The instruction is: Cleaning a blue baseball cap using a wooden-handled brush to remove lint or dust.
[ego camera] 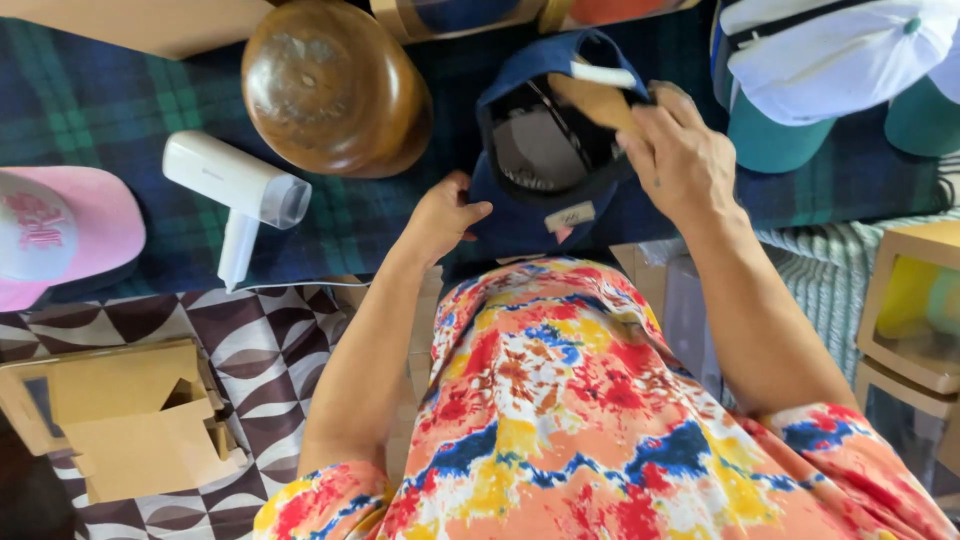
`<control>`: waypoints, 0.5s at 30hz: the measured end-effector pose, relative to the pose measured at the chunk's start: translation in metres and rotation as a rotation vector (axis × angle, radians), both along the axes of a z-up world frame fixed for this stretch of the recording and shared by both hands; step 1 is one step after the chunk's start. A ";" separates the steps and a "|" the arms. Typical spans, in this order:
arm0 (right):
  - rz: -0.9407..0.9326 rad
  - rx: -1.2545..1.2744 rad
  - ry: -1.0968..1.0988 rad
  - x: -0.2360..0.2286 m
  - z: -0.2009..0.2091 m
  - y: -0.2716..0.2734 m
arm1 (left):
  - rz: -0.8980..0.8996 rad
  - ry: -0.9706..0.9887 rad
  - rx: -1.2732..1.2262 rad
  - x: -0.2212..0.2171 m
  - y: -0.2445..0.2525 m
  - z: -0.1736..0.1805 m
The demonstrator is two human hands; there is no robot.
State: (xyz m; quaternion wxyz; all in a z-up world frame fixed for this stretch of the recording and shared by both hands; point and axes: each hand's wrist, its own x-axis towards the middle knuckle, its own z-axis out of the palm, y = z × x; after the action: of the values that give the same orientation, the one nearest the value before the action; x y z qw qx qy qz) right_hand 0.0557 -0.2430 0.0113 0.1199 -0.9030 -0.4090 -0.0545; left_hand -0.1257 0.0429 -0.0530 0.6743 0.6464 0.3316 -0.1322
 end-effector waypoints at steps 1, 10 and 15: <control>-0.028 0.000 0.004 0.001 0.009 0.005 | -0.082 0.086 -0.006 0.006 -0.009 0.010; -0.345 0.602 1.044 -0.070 0.025 0.045 | 0.318 0.195 -0.455 -0.021 -0.072 -0.020; -0.156 0.098 0.987 -0.087 -0.007 0.047 | 0.309 0.146 -0.415 -0.021 -0.070 -0.026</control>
State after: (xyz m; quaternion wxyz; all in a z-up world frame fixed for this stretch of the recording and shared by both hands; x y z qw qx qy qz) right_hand -0.0316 -0.1964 0.0047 0.3368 -0.8422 -0.2319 0.3514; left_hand -0.1463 -0.0271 -0.0787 0.7789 0.4250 0.4398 -0.1391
